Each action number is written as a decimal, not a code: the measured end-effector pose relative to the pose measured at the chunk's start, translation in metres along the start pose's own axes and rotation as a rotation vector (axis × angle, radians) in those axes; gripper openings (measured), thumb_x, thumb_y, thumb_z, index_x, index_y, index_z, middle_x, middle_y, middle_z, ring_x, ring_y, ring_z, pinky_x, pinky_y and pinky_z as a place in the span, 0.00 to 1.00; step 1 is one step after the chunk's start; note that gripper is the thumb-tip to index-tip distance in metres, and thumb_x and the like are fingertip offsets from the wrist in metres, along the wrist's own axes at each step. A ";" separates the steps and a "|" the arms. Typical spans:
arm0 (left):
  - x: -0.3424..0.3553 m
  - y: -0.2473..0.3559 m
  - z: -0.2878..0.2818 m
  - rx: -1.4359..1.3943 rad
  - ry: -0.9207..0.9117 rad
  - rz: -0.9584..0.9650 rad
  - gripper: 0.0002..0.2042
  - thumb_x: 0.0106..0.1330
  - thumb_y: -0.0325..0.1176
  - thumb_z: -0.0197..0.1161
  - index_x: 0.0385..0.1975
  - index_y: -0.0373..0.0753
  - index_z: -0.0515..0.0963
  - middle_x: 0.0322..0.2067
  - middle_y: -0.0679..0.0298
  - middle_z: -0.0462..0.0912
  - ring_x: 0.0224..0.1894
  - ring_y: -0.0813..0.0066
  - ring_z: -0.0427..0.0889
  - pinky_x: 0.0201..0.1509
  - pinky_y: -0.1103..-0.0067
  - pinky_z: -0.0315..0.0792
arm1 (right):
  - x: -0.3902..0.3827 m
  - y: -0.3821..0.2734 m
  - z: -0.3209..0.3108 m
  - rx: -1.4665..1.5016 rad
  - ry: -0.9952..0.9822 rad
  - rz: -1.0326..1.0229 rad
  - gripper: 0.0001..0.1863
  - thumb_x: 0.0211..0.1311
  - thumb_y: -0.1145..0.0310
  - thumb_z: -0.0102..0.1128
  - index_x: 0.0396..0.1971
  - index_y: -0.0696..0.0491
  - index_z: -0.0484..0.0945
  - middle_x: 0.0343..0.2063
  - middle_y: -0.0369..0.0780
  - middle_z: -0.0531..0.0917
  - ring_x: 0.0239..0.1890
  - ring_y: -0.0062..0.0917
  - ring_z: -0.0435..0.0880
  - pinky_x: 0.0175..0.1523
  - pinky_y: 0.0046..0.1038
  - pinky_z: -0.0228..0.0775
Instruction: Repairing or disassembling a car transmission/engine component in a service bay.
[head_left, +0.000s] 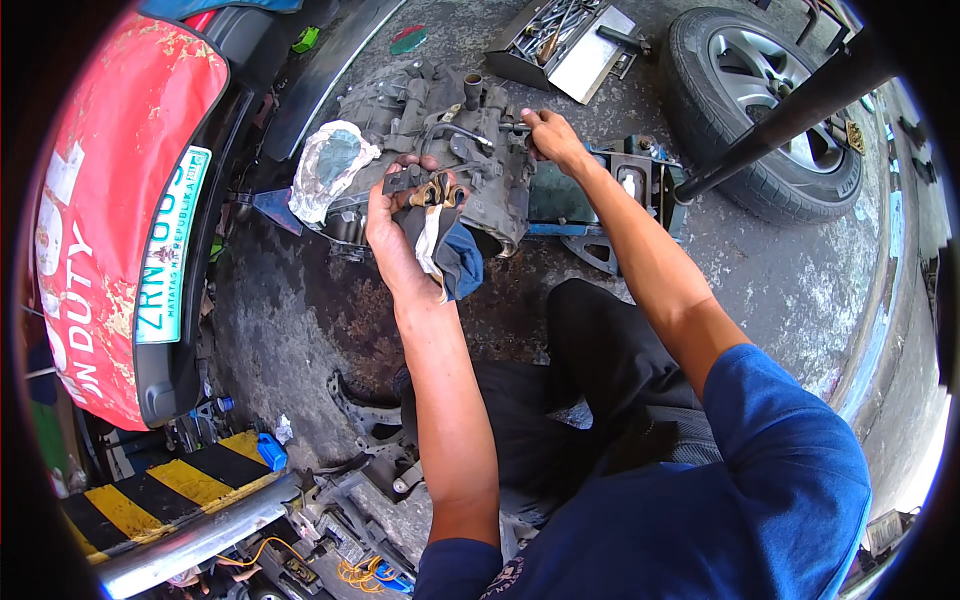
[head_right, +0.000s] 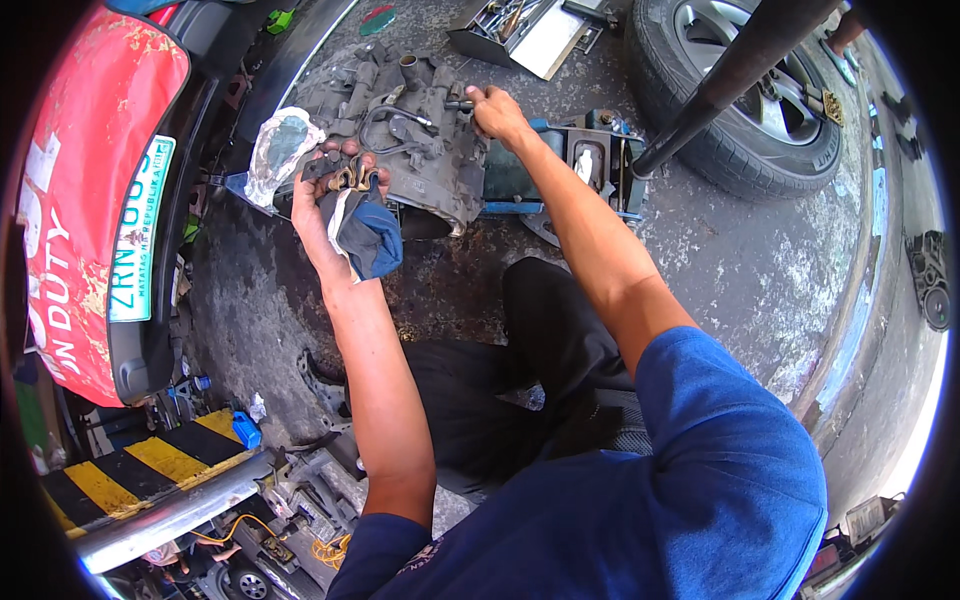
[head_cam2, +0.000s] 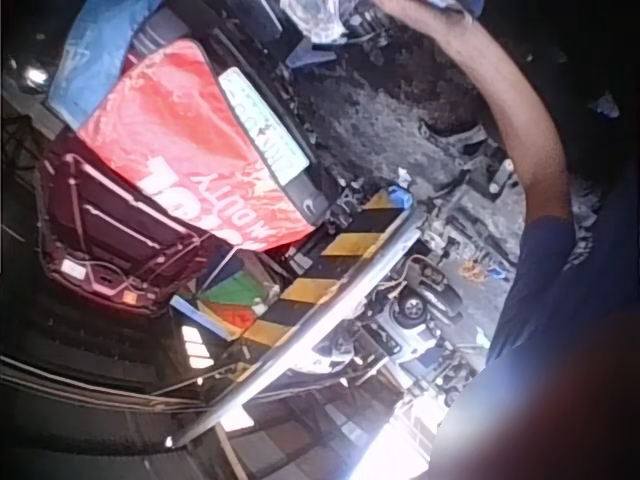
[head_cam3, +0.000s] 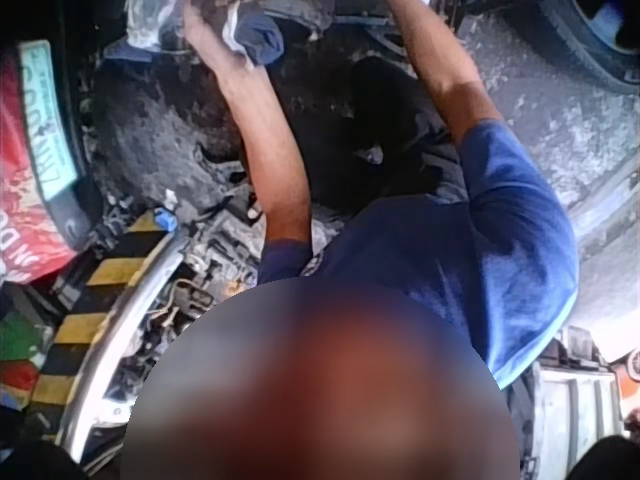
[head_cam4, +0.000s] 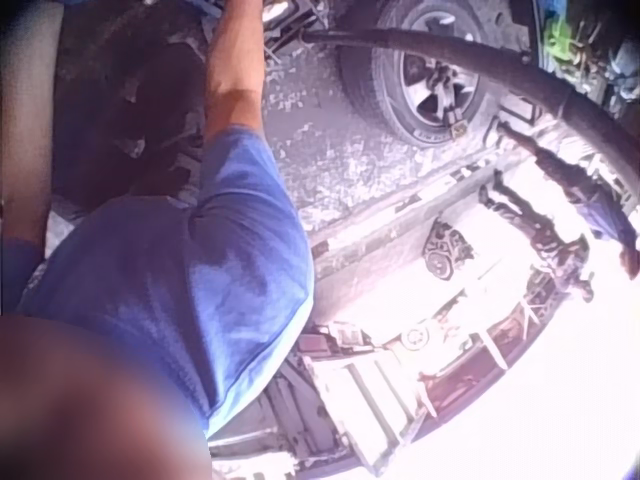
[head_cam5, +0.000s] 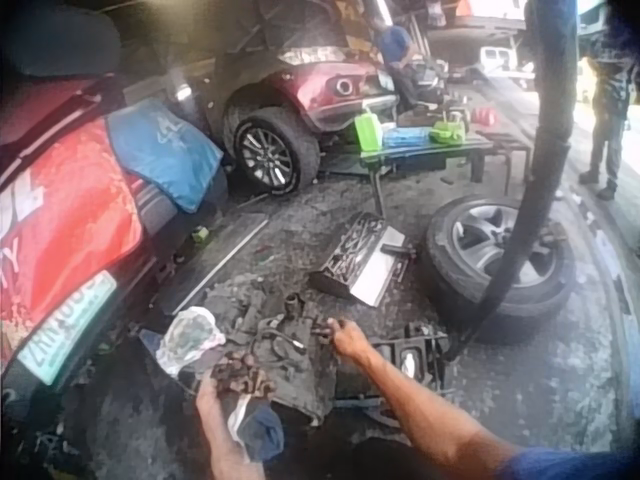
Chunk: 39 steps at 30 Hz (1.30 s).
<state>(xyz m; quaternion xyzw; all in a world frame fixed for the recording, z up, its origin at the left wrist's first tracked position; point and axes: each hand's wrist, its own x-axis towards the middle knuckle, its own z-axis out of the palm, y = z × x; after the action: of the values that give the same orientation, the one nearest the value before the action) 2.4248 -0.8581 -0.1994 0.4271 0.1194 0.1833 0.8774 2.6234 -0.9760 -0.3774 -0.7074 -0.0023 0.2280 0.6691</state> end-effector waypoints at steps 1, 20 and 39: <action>0.001 -0.001 0.003 -0.006 -0.008 -0.011 0.11 0.70 0.38 0.53 0.41 0.36 0.74 0.37 0.57 0.78 0.37 0.63 0.78 0.39 0.67 0.77 | 0.003 0.004 -0.004 -0.003 0.011 -0.002 0.20 0.66 0.56 0.56 0.42 0.61 0.75 0.23 0.42 0.81 0.23 0.25 0.80 0.33 0.31 0.71; 0.004 -0.004 0.006 -0.048 -0.016 -0.038 0.12 0.70 0.38 0.53 0.41 0.36 0.74 0.37 0.57 0.79 0.36 0.62 0.79 0.38 0.66 0.76 | 0.000 0.007 -0.005 -0.134 0.125 -0.172 0.20 0.66 0.55 0.54 0.45 0.58 0.77 0.30 0.48 0.84 0.37 0.35 0.83 0.46 0.34 0.72; 0.003 -0.006 0.012 0.008 -0.007 -0.009 0.12 0.70 0.38 0.53 0.41 0.35 0.74 0.37 0.57 0.78 0.36 0.62 0.79 0.39 0.66 0.75 | -0.006 0.010 -0.005 -0.132 0.138 -0.170 0.20 0.67 0.57 0.53 0.45 0.60 0.74 0.30 0.47 0.84 0.32 0.30 0.85 0.42 0.33 0.73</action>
<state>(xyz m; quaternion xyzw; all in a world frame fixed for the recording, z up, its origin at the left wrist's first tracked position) 2.4334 -0.8689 -0.1972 0.4305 0.1190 0.1776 0.8769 2.6171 -0.9835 -0.3850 -0.7611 -0.0312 0.1208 0.6365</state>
